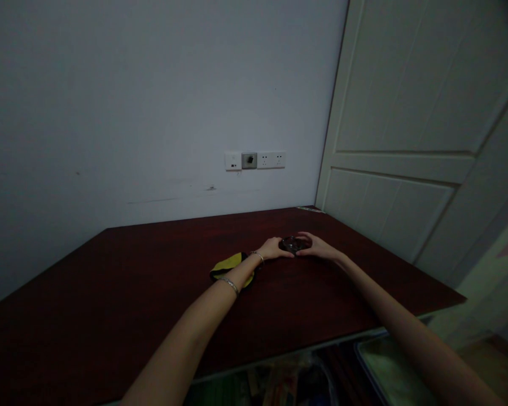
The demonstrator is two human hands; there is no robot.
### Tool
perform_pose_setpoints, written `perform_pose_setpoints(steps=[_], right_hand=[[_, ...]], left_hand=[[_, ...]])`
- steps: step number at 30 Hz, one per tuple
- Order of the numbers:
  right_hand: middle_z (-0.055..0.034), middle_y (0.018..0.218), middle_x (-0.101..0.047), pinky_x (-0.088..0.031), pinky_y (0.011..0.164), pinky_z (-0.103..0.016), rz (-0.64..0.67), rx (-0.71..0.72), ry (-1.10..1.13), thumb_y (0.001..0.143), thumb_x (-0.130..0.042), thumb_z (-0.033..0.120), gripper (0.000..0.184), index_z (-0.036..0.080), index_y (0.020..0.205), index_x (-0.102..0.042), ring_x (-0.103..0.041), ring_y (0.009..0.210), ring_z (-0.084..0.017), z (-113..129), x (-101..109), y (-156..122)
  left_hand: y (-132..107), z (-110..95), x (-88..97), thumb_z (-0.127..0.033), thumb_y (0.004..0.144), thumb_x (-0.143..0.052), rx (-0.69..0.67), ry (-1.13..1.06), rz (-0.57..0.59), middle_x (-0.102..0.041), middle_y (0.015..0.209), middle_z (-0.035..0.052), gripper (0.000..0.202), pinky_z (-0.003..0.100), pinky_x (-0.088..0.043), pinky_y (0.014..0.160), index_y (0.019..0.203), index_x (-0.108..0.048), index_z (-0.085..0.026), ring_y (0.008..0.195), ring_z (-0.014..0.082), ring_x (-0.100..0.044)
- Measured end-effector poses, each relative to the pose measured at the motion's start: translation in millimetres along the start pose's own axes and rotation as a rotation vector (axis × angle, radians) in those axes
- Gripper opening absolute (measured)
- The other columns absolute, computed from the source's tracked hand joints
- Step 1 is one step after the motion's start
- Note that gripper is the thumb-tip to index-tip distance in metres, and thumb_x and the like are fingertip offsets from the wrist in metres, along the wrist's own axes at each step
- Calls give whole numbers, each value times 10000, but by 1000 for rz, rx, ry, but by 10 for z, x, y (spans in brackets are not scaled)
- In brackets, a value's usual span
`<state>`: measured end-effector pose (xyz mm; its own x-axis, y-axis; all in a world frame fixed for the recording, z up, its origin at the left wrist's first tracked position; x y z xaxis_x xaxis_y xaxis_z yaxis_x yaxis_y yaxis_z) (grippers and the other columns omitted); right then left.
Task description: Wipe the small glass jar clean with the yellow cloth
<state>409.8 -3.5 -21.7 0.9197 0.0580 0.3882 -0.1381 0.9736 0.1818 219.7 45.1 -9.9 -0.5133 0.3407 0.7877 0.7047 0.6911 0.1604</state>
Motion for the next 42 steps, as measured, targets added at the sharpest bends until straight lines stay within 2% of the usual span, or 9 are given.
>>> perform_pose_setpoints(steps=[8,11,15,21,24,29,35,38,42], right_hand=[[-148,1233,-539,-389,1007,-409,-43,14,9,514,-780,291,816,175,1224,-395,-542,1123,-244,58,-41,-4],[-147,1227,-537,-387,1005,-406,-65,45,13,515,-780,303,824,170,1230,-391,-529,1135,-247,147,-93,55],[-146,1205,-544,-377,1007,-410,-102,108,-14,497,-793,309,862,160,1240,-380,-519,1139,-254,393,-291,235],[-123,1151,-566,-409,964,-415,-79,242,-46,506,-803,333,858,165,1238,-389,-547,1089,-253,918,-993,620],[-122,1125,-578,-424,941,-420,-71,279,-82,487,-815,341,858,158,1225,-418,-563,1053,-260,1157,-1477,815],[-144,1151,-561,-476,864,-360,65,299,-12,475,-814,352,923,132,1256,-376,-596,987,-230,1422,-2348,1062],[-161,1119,-584,-469,861,-348,117,326,-66,473,-797,409,942,90,1257,-384,-594,998,-243,1550,-3137,1131],[-160,1127,-585,-461,865,-344,132,345,-90,492,-784,414,925,95,1262,-383,-595,996,-241,1551,-3349,1115],[-168,1125,-586,-450,870,-335,155,343,-130,517,-766,418,918,75,1272,-370,-594,996,-242,1512,-3485,1085]], left_hand=[[-36,-45,77,-549,550,-706,-14,43,1,-642,986,108,613,310,-450,755,998,-636,-137,885,250,-590],[-86,-46,234,-555,564,-694,-41,57,-16,-624,1025,99,618,305,-435,792,1027,-631,-150,933,250,-569],[-256,2,605,-531,592,-685,-89,66,-21,-635,1001,85,607,301,-429,795,1056,-622,-145,918,243,-573],[-822,289,1368,-473,606,-695,-35,133,-80,-605,1130,107,637,319,-409,869,1140,-589,-145,1028,272,-546],[-1203,525,1720,-444,595,-711,38,130,-99,-600,1169,90,633,318,-375,936,1149,-587,-164,1106,271,-514],[-1867,970,2147,-410,575,-733,172,89,-133,-550,1261,60,635,334,-299,1018,1158,-584,-208,1206,262,-441],[-2485,1440,2363,-409,618,-711,221,58,-39,-571,1230,82,652,352,-319,993,1203,-544,-176,1144,258,-494],[-2659,1591,2377,-402,639,-702,237,-10,-11,-588,1206,74,644,337,-343,970,1218,-528,-178,1116,242,-518],[-2765,1698,2345,-397,638,-709,258,-34,23,-576,1225,62,635,329,-329,983,1215,-530,-202,1133,236,-505]])
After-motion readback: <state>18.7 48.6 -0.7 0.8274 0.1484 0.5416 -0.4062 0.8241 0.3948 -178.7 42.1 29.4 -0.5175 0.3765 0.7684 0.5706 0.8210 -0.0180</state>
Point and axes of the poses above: each hand's wrist, its own y-axis towards the middle knuckle, its own x-axis out of the back of the hand, z = x × y, the point moved 2 cm from there along y, towards the middle knuckle
